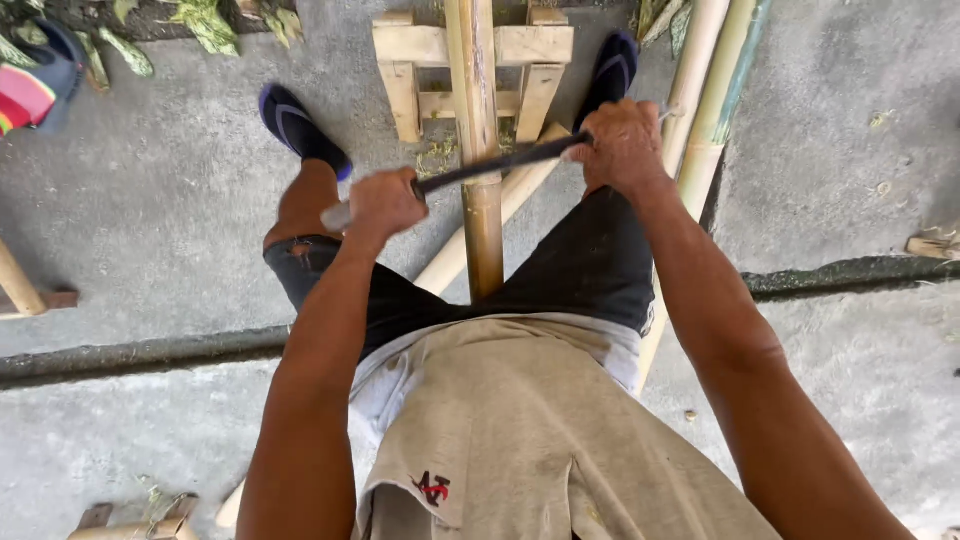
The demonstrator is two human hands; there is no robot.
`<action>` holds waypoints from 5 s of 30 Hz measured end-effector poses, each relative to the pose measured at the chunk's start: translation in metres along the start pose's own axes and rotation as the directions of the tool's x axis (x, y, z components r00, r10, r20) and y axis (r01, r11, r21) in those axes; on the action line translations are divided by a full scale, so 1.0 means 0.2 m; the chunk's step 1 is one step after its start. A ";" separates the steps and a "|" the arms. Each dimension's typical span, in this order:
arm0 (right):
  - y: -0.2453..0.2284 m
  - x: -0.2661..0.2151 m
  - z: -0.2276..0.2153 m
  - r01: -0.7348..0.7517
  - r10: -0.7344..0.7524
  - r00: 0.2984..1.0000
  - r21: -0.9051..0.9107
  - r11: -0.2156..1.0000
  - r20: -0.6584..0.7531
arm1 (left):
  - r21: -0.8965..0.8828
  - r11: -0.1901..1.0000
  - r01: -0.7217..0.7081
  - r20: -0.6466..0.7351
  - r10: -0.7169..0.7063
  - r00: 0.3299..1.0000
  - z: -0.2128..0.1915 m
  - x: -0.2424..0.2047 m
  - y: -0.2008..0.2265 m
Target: The recorder is using a machete to scrape and shave the outer bark off a bamboo pole while sitting.
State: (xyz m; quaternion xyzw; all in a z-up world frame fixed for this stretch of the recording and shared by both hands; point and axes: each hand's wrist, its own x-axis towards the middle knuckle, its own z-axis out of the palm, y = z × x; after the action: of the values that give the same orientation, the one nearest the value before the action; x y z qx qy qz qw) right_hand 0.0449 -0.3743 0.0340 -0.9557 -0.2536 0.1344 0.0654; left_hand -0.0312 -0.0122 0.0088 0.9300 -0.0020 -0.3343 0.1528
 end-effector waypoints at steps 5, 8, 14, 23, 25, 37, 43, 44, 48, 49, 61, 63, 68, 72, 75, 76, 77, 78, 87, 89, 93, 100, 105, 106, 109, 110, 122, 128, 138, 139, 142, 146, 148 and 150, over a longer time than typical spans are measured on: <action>0.05 0.15 -0.01 -0.260 0.259 0.955 -0.013 0.965 0.147 | 0.082 0.995 0.054 0.028 -0.056 0.998 -0.21 0.20 0.04; 0.17 0.29 0.07 -0.157 0.118 0.976 -0.212 0.965 -0.185 | 0.144 0.988 0.051 -0.045 -0.045 0.998 -0.33 0.34 0.04; -0.05 0.12 0.01 -0.284 0.303 0.922 -0.108 0.953 0.243 | 0.126 0.991 0.045 0.113 -0.060 0.992 -0.32 0.08 0.07; -0.23 -0.16 0.07 -0.281 0.300 0.935 -0.120 0.952 0.187 | 0.105 0.994 0.036 -0.054 -0.031 0.998 0.01 -0.17 0.01; -0.24 -0.16 0.09 -0.294 0.309 0.934 -0.103 0.950 0.179 | 0.090 0.995 0.034 -0.079 -0.027 0.996 0.03 -0.20 0.01; -0.20 -0.19 0.21 -0.287 0.306 0.939 -0.129 0.949 0.157 | 0.075 0.996 0.051 -0.191 -0.036 0.981 0.09 -0.21 0.03; -0.20 -0.20 0.18 -0.205 0.218 0.968 -0.114 0.972 0.121 | 0.062 0.998 0.030 -0.184 -0.018 0.983 0.11 -0.23 0.00; -0.19 -0.17 0.13 -0.201 0.210 0.973 -0.097 0.975 0.094 | 0.050 0.999 -0.008 -0.258 0.021 0.966 0.11 -0.20 0.00; -0.18 -0.18 0.16 -0.185 0.189 0.979 -0.056 0.981 0.075 | 0.055 0.998 -0.015 -0.219 0.027 0.975 0.09 -0.18 -0.02; -0.17 -0.20 0.16 -0.149 0.150 0.989 -0.075 0.986 0.011 | 0.045 0.998 -0.045 -0.232 0.054 0.971 0.09 -0.17 -0.02; -0.13 0.11 -0.04 -0.155 0.155 0.988 -0.014 0.988 0.021 | -0.038 0.999 -0.029 -0.123 0.025 0.992 -0.13 0.08 -0.07; -0.09 0.24 -0.06 -0.165 0.165 0.985 -0.004 0.986 0.043 | -0.033 0.999 0.004 -0.071 -0.006 0.997 -0.21 0.16 -0.09; 0.05 0.57 -0.05 -0.135 0.141 0.989 -0.108 0.985 0.046 | 0.016 1.000 0.002 -0.158 0.001 0.987 -0.42 0.41 -0.13; 0.16 0.76 -0.02 -0.186 0.222 0.949 -0.172 0.968 0.222 | 0.016 1.000 0.015 -0.161 -0.012 0.987 -0.49 0.59 -0.20; 0.21 0.90 -0.08 -0.060 0.040 0.995 -0.236 0.970 -0.089 | 0.061 0.998 -0.033 -0.302 0.050 0.952 -0.57 0.72 -0.20; 0.21 0.93 -0.11 -0.099 0.106 0.994 -0.241 0.965 0.014 | 0.051 0.999 0.003 -0.231 0.009 0.973 -0.59 0.73 -0.20; 0.19 0.97 -0.15 -0.138 0.170 0.979 -0.250 0.958 0.111 | 0.045 0.998 0.041 -0.163 -0.033 0.986 -0.62 0.75 -0.20; 0.20 0.99 -0.15 -0.135 0.168 0.979 -0.250 0.959 0.114 | 0.044 0.998 0.042 -0.161 -0.035 0.986 -0.61 0.76 -0.21; 0.29 0.97 -0.05 0.028 -0.087 0.975 -0.273 0.962 -0.205 | 0.043 0.994 -0.105 -0.270 0.113 0.956 -0.56 0.75 -0.26; 0.29 1.00 -0.05 0.015 -0.110 0.975 -0.434 0.901 -0.194 | 0.008 1.000 0.018 -0.146 -0.017 0.989 -0.61 0.73 -0.20; 0.26 0.98 -0.06 -0.007 -0.053 0.982 -0.313 0.950 -0.184 | 0.026 0.999 0.045 -0.164 -0.041 0.986 -0.60 0.71 -0.19; 0.19 0.90 -0.08 -0.060 0.058 0.998 -0.222 0.973 -0.015 | 0.049 0.998 0.050 -0.170 -0.041 0.985 -0.54 0.64 -0.18; 0.21 0.88 -0.02 -0.055 0.046 0.998 -0.292 0.955 -0.039 | 0.058 0.997 0.057 -0.146 -0.048 0.988 -0.56 0.63 -0.18; 0.23 0.89 0.00 -0.066 0.069 0.998 -0.258 0.964 0.002 | 0.067 0.997 0.038 -0.141 -0.028 0.990 -0.59 0.63 -0.17; 0.29 1.00 -0.03 -0.077 0.105 0.988 -0.233 0.970 0.111 | 0.073 0.997 0.026 -0.144 -0.016 0.989 -0.66 0.69 -0.17; 0.30 1.03 -0.04 -0.088 0.135 0.973 -0.240 0.967 0.188 | 0.072 0.997 0.021 -0.137 -0.011 0.990 -0.66 0.71 -0.18; 0.10 0.94 -0.02 -0.098 0.190 0.925 -0.275 0.956 0.329 | -0.003 0.999 0.054 -0.081 -0.054 0.995 -0.39 0.65 -0.35; 0.10 0.93 -0.07 0.023 0.010 0.998 -0.458 0.889 0.070 | -0.035 0.997 0.062 -0.148 -0.066 0.987 -0.38 0.59 -0.29; 0.04 0.85 -0.09 -0.025 0.102 0.974 -0.352 0.936 0.201 | -0.087 0.988 0.126 -0.008 -0.127 0.992 -0.29 0.50 -0.29; 0.05 0.86 -0.07 0.016 0.025 0.994 -0.355 0.935 0.109 | -0.047 0.996 0.081 -0.101 -0.085 0.991 -0.29 0.52 -0.32; 0.08 0.81 -0.01 0.094 -0.082 0.996 -0.397 0.913 0.046 | -0.008 0.998 0.064 -0.136 -0.065 0.989 -0.23 0.51 -0.33; -0.05 0.74 -0.14 0.020 0.096 0.965 -0.432 0.902 0.245 | -0.071 0.996 0.048 -0.128 -0.056 0.990 -0.25 0.40 -0.26; -0.07 0.71 -0.12 0.001 0.111 0.965 -0.426 0.905 0.239 | -0.048 0.999 0.026 -0.156 -0.033 0.987 -0.16 0.44 -0.32; -0.01 0.75 -0.10 -0.003 0.119 0.959 -0.406 0.914 0.259 | -0.030 0.999 0.019 -0.158 -0.024 0.987 -0.23 0.47 -0.29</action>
State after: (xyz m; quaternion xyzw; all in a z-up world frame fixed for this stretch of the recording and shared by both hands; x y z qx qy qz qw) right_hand 0.1745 -0.2979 0.0200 -0.9277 -0.2522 0.2144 -0.1727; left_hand 0.0641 0.0460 -0.0325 0.9513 0.0249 -0.2610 0.1622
